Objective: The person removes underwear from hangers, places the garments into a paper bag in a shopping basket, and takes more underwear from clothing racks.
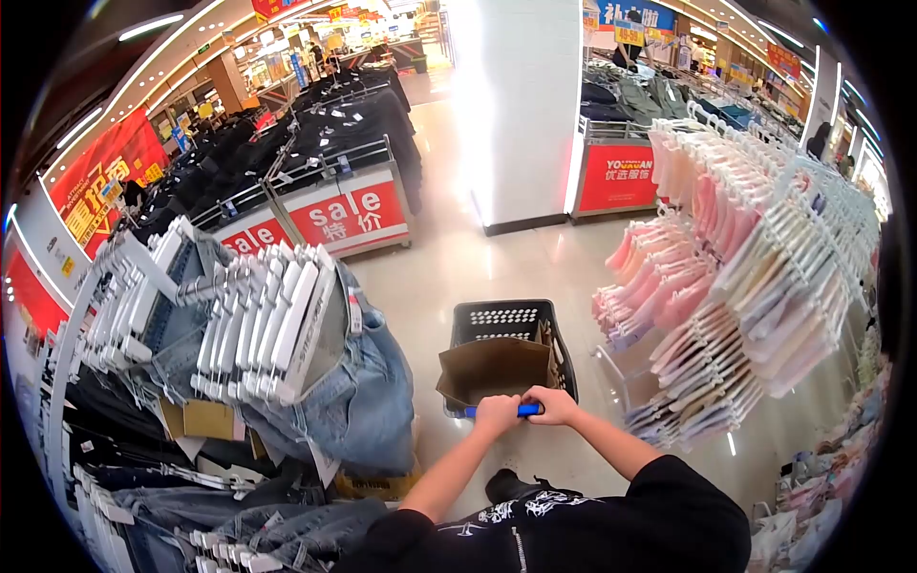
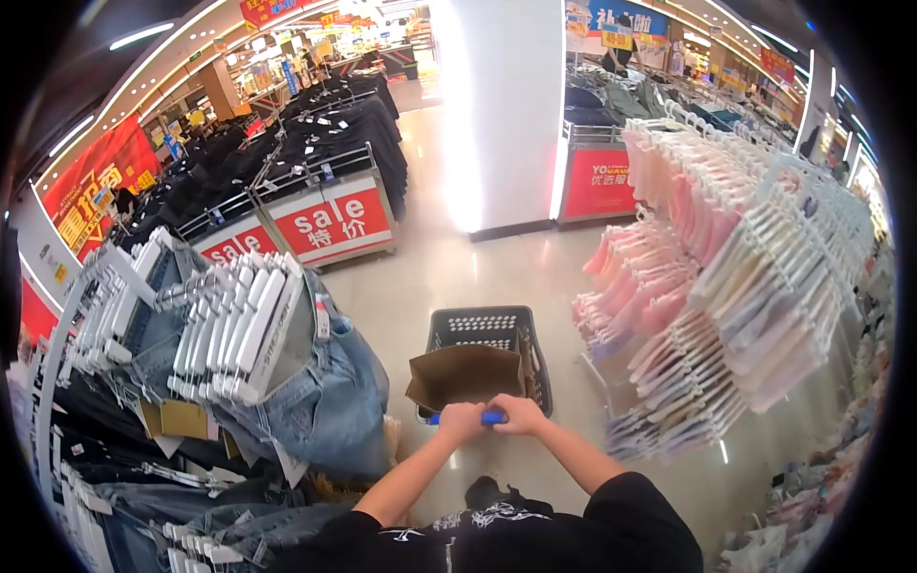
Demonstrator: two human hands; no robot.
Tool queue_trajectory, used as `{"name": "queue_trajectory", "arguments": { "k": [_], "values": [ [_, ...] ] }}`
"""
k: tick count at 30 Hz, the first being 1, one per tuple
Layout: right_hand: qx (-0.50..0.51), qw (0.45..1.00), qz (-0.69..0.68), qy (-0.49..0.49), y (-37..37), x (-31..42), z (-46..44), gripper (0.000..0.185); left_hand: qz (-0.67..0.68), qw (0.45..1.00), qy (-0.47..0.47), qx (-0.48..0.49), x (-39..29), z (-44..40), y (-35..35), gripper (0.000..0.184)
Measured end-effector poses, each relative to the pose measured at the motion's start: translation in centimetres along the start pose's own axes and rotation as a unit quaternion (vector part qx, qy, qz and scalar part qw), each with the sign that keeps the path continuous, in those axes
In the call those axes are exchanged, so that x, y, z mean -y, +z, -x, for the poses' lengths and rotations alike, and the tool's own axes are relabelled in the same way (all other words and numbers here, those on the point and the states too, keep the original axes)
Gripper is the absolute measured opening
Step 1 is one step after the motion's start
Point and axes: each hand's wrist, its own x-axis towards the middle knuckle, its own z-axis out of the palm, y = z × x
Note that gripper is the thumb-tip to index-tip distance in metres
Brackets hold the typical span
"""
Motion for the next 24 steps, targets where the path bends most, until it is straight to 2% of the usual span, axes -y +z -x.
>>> {"name": "queue_trajectory", "arguments": {
  "k": [4,7,10,22,24],
  "values": [
    [-0.006,1.0,-0.014,0.014,-1.5,-1.1,-3.6,0.045,-0.019,0.999,0.023,0.014,2.2,-4.0,-1.4,0.013],
    [0.006,1.0,-0.013,0.024,-2.7,-2.4,-6.4,0.041,-0.033,0.999,0.034,0.025,4.3,-7.3,-2.1,0.013],
    [-0.038,0.999,-0.008,-0.002,-4.1,-3.1,-9.3,0.037,-0.033,0.998,0.053,0.033,6.0,-10.6,-3.3,0.013],
    [-0.035,0.992,-0.048,0.112,-8.5,-8.3,-21.3,0.039,0.0,0.987,0.122,0.103,13.9,-25.7,-5.9,0.016],
    [-0.023,0.99,-0.007,0.142,-9.5,-9.6,-23.6,0.038,-0.022,0.983,0.133,0.122,14.9,-28.6,-6.6,0.016]
  ]
}}
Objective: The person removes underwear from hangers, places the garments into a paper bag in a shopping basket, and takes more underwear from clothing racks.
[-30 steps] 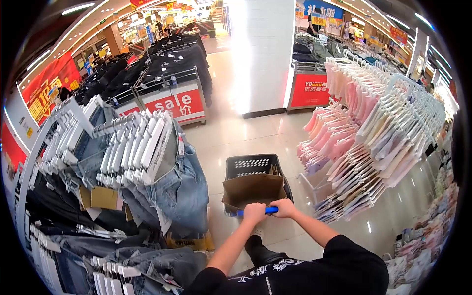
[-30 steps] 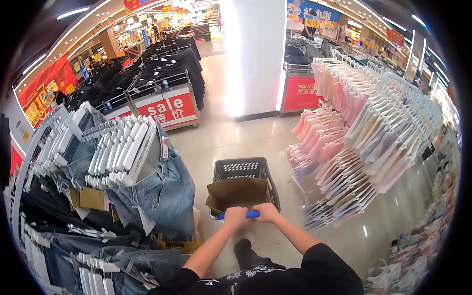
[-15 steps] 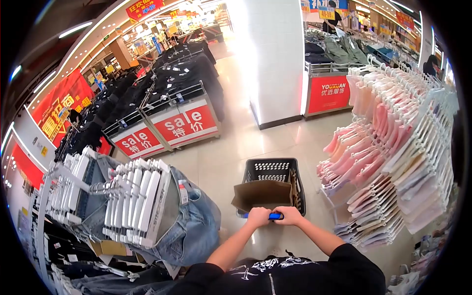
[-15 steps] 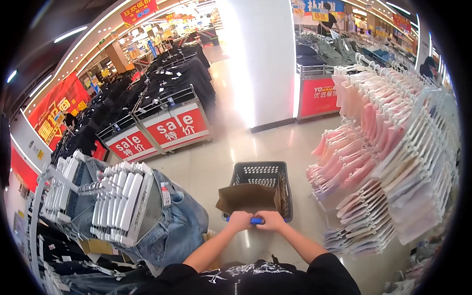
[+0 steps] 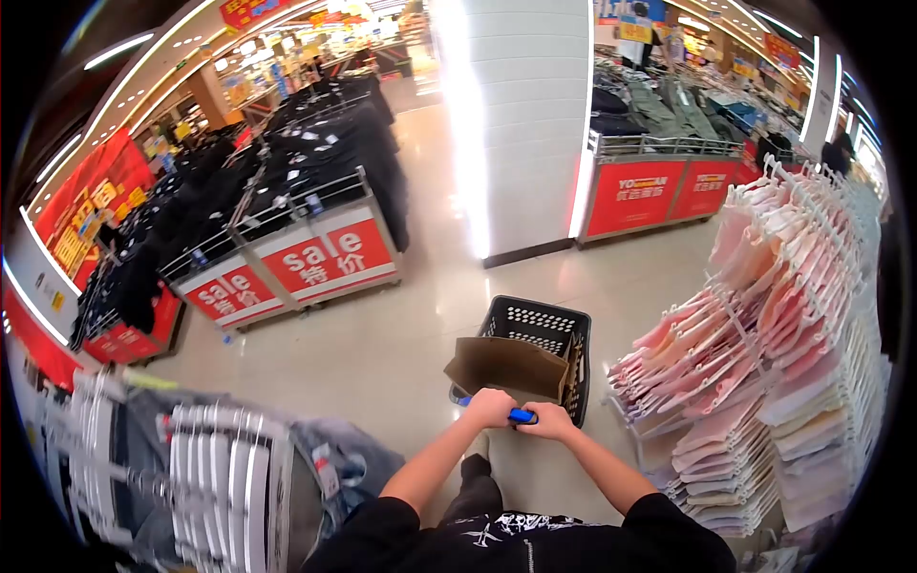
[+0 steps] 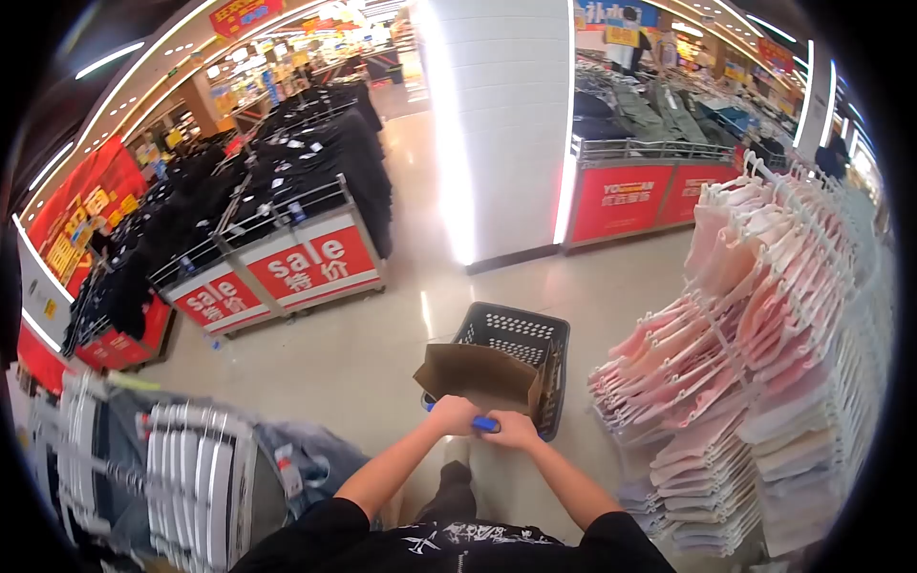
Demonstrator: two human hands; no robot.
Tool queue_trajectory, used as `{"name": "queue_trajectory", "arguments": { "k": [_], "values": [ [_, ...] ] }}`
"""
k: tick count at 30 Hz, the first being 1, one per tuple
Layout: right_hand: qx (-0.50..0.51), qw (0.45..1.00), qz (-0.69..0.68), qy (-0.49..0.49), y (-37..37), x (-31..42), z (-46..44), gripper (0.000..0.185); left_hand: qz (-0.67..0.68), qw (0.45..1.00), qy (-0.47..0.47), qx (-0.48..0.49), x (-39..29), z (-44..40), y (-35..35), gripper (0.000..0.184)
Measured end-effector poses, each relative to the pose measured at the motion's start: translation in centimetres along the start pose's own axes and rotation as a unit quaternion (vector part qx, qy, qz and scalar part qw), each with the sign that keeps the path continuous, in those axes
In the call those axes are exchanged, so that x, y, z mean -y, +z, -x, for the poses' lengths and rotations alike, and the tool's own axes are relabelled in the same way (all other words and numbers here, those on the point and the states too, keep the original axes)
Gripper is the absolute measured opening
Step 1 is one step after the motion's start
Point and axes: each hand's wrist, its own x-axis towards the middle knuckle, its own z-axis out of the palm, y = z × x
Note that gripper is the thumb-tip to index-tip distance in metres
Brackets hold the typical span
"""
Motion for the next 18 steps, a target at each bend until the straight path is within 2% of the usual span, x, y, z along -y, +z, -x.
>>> {"name": "queue_trajectory", "arguments": {
  "k": [3,4,7,11,15,18],
  "values": [
    [0.015,0.997,-0.025,0.07,-1.5,-1.0,-3.7,0.036,-0.018,0.999,0.034,0.017,2.7,-4.2,-1.7,0.015],
    [-0.022,0.998,-0.026,0.05,-1.7,-1.7,-4.8,0.035,-0.022,0.998,0.048,0.02,3.6,-5.7,-2.2,0.015],
    [-0.042,0.996,0.002,0.074,-3.1,-2.9,-8.0,0.035,-0.026,0.995,0.075,0.067,6.0,-10.1,-3.4,0.022],
    [-0.078,0.989,-0.031,0.12,-4.8,-4.8,-11.5,0.033,-0.034,0.99,0.116,0.068,8.1,-15.0,-5.7,0.018],
    [-0.134,0.984,-0.007,0.114,-6.7,-7.1,-14.4,0.031,-0.021,0.986,0.154,0.055,9.8,-19.8,-7.1,0.02],
    [-0.14,0.976,-0.036,0.163,-9.1,-7.8,-16.5,0.032,-0.023,0.981,0.184,0.058,10.5,-23.7,-8.4,0.021]
  ]
}}
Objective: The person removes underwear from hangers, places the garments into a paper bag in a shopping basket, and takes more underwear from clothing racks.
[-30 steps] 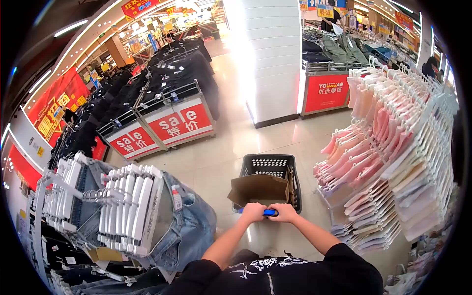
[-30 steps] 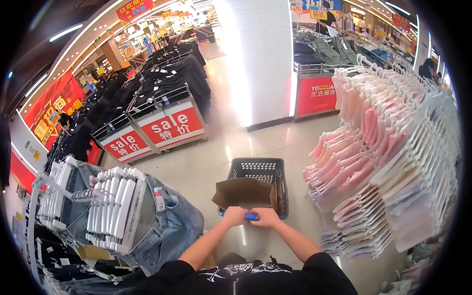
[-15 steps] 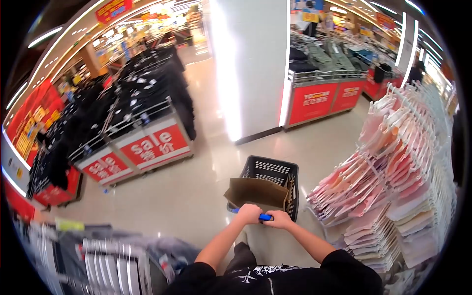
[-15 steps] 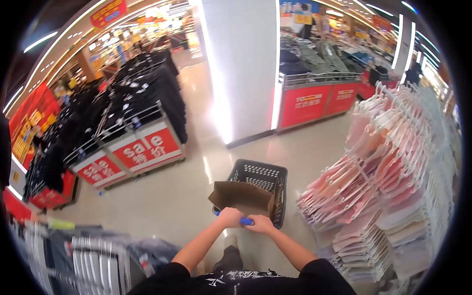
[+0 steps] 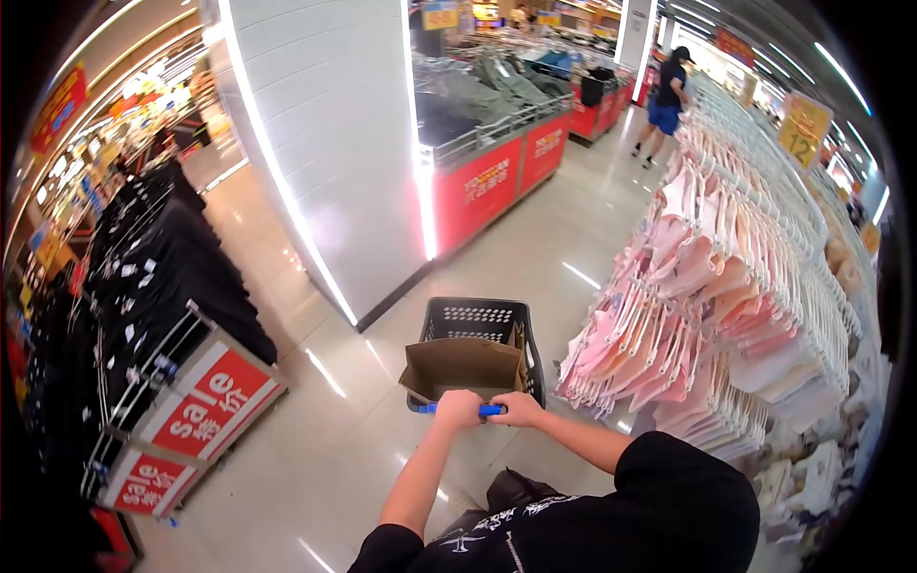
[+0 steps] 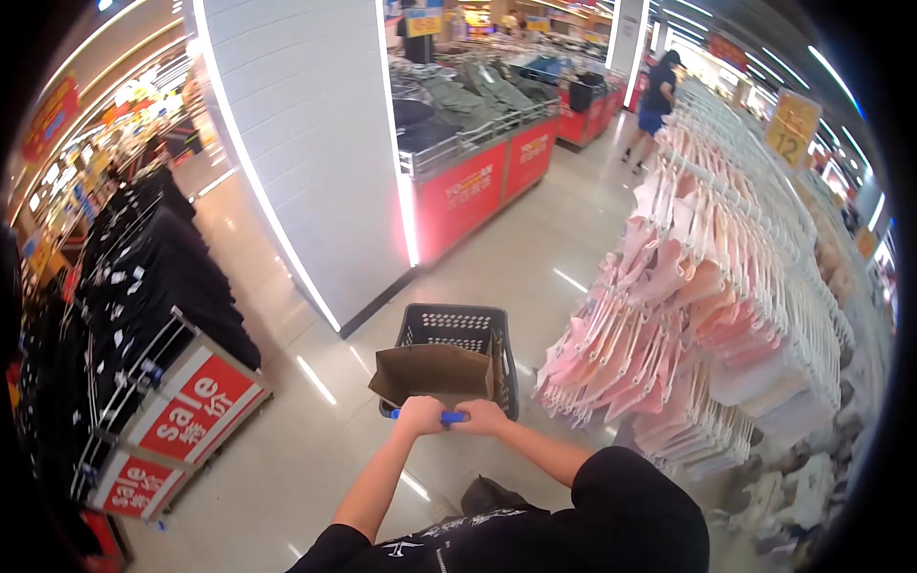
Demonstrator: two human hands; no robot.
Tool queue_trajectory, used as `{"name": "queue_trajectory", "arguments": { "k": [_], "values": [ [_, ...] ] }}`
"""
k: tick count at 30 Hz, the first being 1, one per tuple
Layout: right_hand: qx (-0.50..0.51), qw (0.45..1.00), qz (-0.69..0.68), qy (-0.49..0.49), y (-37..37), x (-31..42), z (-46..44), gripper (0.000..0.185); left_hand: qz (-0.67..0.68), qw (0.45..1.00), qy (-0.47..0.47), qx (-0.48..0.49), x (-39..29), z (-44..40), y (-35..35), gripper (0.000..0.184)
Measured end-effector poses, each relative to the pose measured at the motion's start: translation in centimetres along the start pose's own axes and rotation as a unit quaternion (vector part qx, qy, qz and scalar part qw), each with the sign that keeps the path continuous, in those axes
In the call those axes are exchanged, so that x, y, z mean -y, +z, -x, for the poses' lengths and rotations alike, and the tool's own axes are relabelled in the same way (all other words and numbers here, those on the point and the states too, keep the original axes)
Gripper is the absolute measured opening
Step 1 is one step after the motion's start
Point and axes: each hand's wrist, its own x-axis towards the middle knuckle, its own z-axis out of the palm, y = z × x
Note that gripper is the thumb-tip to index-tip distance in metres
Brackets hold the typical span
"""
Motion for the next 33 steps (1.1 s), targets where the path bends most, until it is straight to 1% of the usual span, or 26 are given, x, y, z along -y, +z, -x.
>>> {"name": "queue_trajectory", "arguments": {
  "k": [4,7,11,16,17,19,22,24,30,33],
  "values": [
    [-0.032,0.999,0.003,0.028,-2.4,0.0,-3.7,0.033,-0.024,0.999,0.033,-0.015,3.0,-4.8,-1.6,0.02],
    [-0.077,0.997,0.004,0.028,-3.3,-1.8,-7.1,0.035,-0.016,0.999,0.043,-0.027,5.1,-8.8,-2.5,0.019],
    [-0.1,0.994,-0.01,0.053,-5.5,-3.3,-11.3,0.034,-0.023,0.997,0.062,-0.024,8.1,-14.5,-3.7,0.021],
    [-0.105,0.989,-0.029,0.097,-8.4,-5.4,-16.0,0.035,-0.031,0.994,0.105,0.013,10.1,-21.0,-6.8,0.025],
    [-0.112,0.988,-0.032,0.101,-9.3,-5.7,-16.7,0.034,-0.036,0.993,0.112,0.016,10.6,-22.4,-7.1,0.022],
    [-0.124,0.985,-0.04,0.112,-11.1,-6.1,-18.1,0.033,-0.057,0.991,0.118,0.039,11.2,-25.1,-7.9,0.017],
    [-0.169,0.98,-0.037,0.101,-11.8,-8.4,-20.5,0.031,-0.058,0.991,0.113,0.034,11.6,-28.5,-8.7,0.015],
    [-0.202,0.974,-0.031,0.1,-12.7,-9.6,-21.8,0.031,-0.053,0.989,0.131,0.049,11.9,-30.9,-9.5,0.016],
    [-0.21,0.967,-0.026,0.141,-16.9,-13.2,-25.7,0.033,-0.035,0.978,0.196,0.056,12.6,-38.4,-12.2,0.021],
    [-0.236,0.959,-0.029,0.155,-19.7,-14.5,-27.5,0.033,-0.037,0.97,0.23,0.066,13.1,-42.7,-13.2,0.022]
  ]
}}
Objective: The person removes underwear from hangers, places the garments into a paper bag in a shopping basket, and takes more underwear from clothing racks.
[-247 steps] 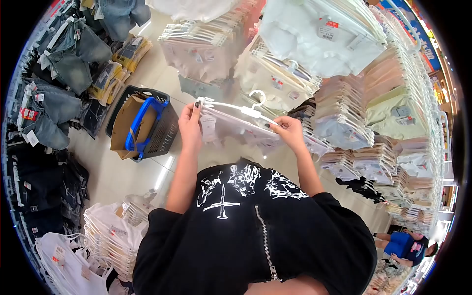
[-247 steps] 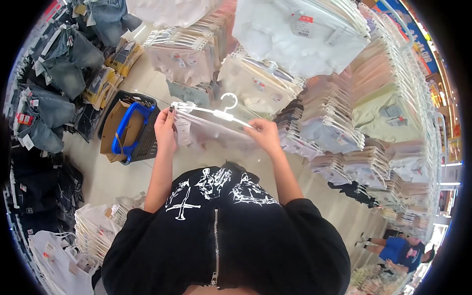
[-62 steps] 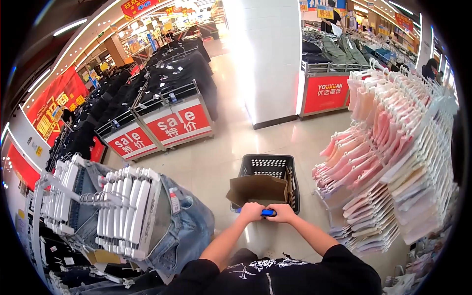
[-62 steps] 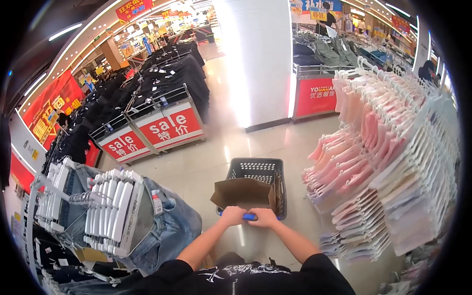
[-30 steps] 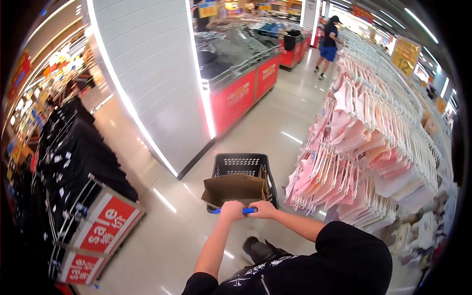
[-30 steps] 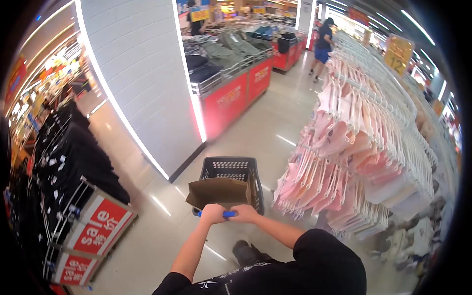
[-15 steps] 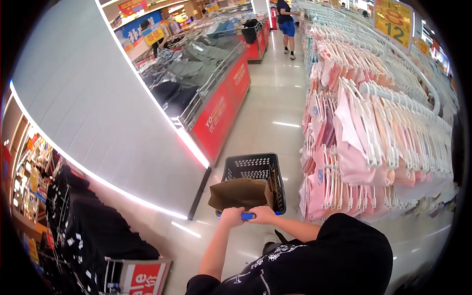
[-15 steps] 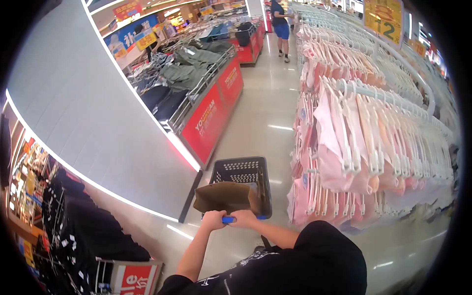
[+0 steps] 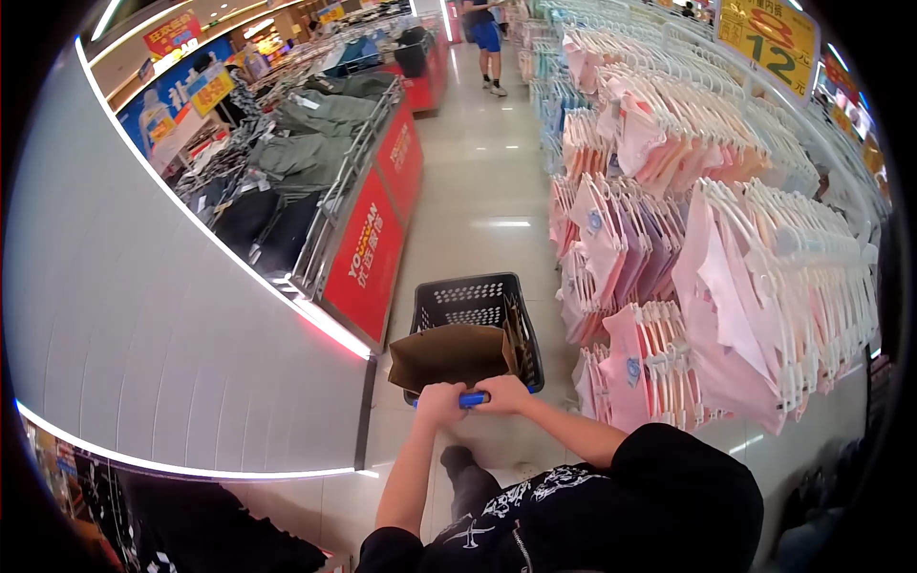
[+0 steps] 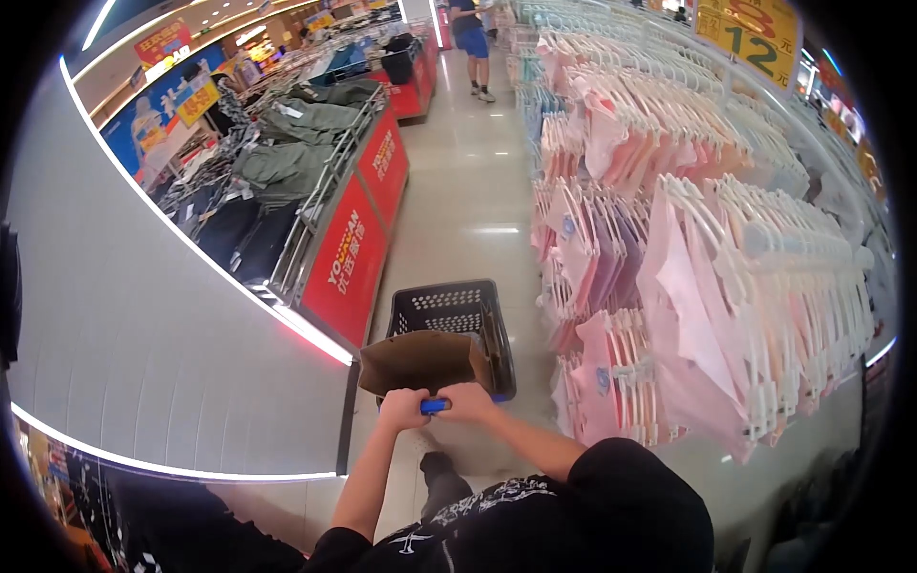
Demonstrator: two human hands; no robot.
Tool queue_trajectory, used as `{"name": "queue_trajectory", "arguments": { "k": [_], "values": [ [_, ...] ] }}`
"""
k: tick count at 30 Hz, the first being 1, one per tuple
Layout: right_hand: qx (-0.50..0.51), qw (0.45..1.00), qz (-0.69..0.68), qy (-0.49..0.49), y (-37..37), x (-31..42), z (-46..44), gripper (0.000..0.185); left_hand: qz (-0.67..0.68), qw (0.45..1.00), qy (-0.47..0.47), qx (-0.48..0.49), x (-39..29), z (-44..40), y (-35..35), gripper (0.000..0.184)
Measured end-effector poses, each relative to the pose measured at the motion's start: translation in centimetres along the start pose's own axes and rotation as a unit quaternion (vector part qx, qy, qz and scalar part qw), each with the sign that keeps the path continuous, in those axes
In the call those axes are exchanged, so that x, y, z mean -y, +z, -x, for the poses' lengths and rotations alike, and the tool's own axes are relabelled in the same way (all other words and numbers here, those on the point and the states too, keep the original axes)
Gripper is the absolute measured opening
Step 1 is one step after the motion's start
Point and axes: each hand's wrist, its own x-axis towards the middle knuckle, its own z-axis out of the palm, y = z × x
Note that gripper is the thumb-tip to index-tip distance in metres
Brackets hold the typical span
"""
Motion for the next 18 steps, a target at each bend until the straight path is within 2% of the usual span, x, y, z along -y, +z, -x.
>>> {"name": "queue_trajectory", "arguments": {
  "k": [5,13,18],
  "values": [
    [-0.063,0.998,-0.004,0.025,-1.7,-1.9,-5.6,0.033,0.021,0.997,0.075,0.0,4.2,-5.9,-2.1,0.024],
    [-0.05,0.994,0.044,0.09,-4.7,-5.6,-14.5,0.035,0.026,0.99,0.14,-0.004,9.7,-15.7,-4.7,0.024],
    [-0.065,0.99,0.044,0.118,-6.4,-8.0,-18.3,0.044,0.035,0.987,0.159,-0.009,11.3,-20.5,-6.4,0.023]
  ]
}}
